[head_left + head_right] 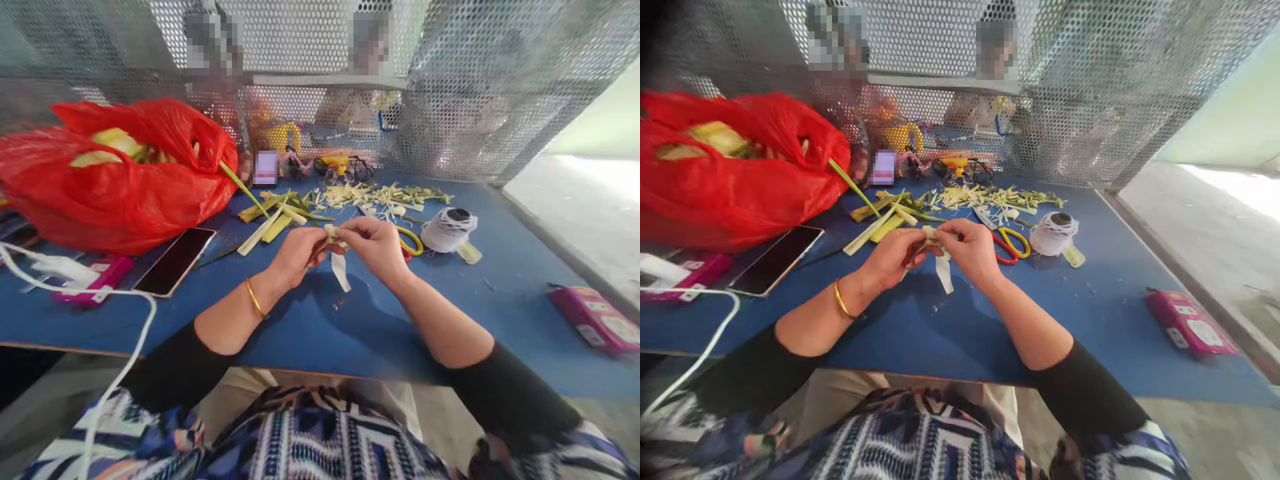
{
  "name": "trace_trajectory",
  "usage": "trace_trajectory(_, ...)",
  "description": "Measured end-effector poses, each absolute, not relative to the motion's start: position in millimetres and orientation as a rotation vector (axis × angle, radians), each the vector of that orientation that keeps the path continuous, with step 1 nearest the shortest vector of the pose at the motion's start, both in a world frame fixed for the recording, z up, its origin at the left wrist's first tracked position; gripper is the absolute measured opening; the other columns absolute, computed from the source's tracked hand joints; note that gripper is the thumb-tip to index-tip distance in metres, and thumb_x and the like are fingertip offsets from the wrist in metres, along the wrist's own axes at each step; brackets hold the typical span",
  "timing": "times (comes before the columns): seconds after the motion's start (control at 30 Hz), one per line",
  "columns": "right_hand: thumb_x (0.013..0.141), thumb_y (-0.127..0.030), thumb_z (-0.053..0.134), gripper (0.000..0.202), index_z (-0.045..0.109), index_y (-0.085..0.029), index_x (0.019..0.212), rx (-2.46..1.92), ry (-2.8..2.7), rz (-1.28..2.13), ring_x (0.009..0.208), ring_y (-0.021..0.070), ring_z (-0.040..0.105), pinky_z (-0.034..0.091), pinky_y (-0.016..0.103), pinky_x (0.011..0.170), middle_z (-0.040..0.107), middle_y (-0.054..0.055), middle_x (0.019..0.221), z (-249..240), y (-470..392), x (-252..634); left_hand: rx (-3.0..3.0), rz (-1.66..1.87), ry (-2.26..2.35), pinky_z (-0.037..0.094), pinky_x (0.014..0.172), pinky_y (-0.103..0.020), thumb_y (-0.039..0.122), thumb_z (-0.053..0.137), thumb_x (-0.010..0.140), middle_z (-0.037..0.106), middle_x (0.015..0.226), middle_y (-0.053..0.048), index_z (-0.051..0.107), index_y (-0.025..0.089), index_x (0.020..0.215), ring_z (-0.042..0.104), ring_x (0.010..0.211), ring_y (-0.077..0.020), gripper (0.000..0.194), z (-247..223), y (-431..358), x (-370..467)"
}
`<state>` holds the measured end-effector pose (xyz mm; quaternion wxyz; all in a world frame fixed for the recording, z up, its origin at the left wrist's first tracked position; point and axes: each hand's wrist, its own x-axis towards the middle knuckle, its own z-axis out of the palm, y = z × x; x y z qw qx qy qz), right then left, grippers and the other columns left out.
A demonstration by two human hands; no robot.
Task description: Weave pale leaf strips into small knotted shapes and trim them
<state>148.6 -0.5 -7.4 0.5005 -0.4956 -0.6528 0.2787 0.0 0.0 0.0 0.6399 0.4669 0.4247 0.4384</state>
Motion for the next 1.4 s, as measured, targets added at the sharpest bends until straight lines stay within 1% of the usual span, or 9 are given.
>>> trace_trajectory(0.13,0.078,-0.035,0.066,0.019,0.070,-0.017,0.074,-1.185,-1.599,0.718,0.057,0.0107,0.045,0.033,0.025,0.054,0.060,-0.001,0.062,-9.0,-0.3,148.7,1.053,0.984,0.969,0.018,0.038,-0.021,0.016,0.050,0.072,0.063,0.057,-0.007,0.054,0.014,0.053,0.035,0.036,-0.0040,0.019,0.4,-0.1,-0.7)
trace_trajectory(0.27,0.083,-0.030,0.063,0.016,0.072,-0.020,0.091,-1.173,-1.758,0.484,0.058,0.0109,0.047,0.035,0.024,0.056,0.064,-0.001,0.070,-7.9,-3.8,149.5,0.989,0.962,0.960,0.016,0.038,-0.020,0.017,0.053,0.073,0.063,0.058,-0.007,0.058,0.013,0.058,0.033,0.037,-0.0035,0.016,1.0,0.2,-1.2)
trace_trajectory(0.4,0.086,-0.026,0.061,0.013,0.073,-0.022,0.089,-1.209,-1.890,0.182,0.069,0.0139,0.056,0.039,0.025,0.062,0.070,0.003,0.085,-7.4,-7.9,150.2,0.951,0.962,0.958,0.015,0.038,-0.019,0.017,0.054,0.073,0.062,0.057,-0.006,0.062,0.012,0.061,0.033,0.038,-0.0033,0.015,0.7,0.9,-1.9)
trace_trajectory(0.5,0.087,-0.026,0.061,0.013,0.073,-0.022,0.089,-1.250,-1.935,0.048,0.073,0.0157,0.059,0.038,0.025,0.062,0.069,0.004,0.085,-8.0,-9.6,150.5,0.957,0.966,0.952,0.016,0.038,-0.019,0.016,0.052,0.074,0.061,0.056,-0.006,0.061,0.012,0.061,0.032,0.038,-0.0032,0.017,-1.0,1.3,-2.5)
trace_trajectory(0.67,0.086,-0.024,0.061,0.014,0.074,-0.022,0.088,-1.282,-1.963,-0.011,0.066,0.0135,0.057,0.036,0.024,0.058,0.067,0.004,0.082,-7.2,-10.9,150.6,1.062,0.988,0.943,0.017,0.039,-0.019,0.017,0.053,0.072,0.055,0.052,-0.002,0.055,0.015,0.055,0.032,0.038,-0.0037,0.017,-2.8,0.0,-2.7)
trace_trajectory(0.77,0.083,-0.021,0.059,0.014,0.074,-0.021,0.084,-1.289,-1.959,0.014,0.064,0.0128,0.055,0.034,0.025,0.057,0.067,0.003,0.081,-6.1,-10.8,149.7,1.135,1.013,0.959,0.017,0.039,-0.020,0.018,0.054,0.071,0.051,0.049,0.000,0.053,0.015,0.052,0.033,0.039,-0.0045,0.019,-1.9,-2.0,-2.2)
trace_trajectory(0.87,0.079,-0.018,0.058,0.014,0.073,-0.020,0.077,-1.302,-1.897,0.110,0.062,0.0121,0.052,0.033,0.025,0.057,0.066,0.003,0.078,-5.2,-9.9,147.7,1.157,1.001,0.970,0.018,0.039,-0.020,0.020,0.054,0.071,0.055,0.051,-0.002,0.054,0.015,0.053,0.034,0.039,-0.0049,0.019,-1.5,-3.0,-1.9)
trace_trajectory(1.17,0.070,-0.027,0.064,0.011,0.067,-0.017,0.066,-1.254,-1.508,0.806,0.050,0.0085,0.036,0.027,0.025,0.050,0.050,-0.005,0.051,-8.0,-2.6,142.9,1.194,0.961,1.034,0.018,0.040,-0.021,0.023,0.052,0.073,0.061,0.056,-0.004,0.053,0.016,0.054,0.034,0.040,-0.0049,0.020,-4.3,0.0,-1.3)
trace_trajectory(1.4,0.066,-0.030,0.068,0.013,0.062,-0.018,0.068,-1.217,-1.447,0.849,0.051,0.0076,0.033,0.025,0.024,0.050,0.047,-0.007,0.053,-9.0,0.3,145.1,1.286,0.897,1.026,0.020,0.041,-0.022,0.024,0.047,0.075,0.057,0.051,-0.002,0.059,0.016,0.056,0.038,0.042,-0.0070,0.023,-0.8,-2.0,-2.9)
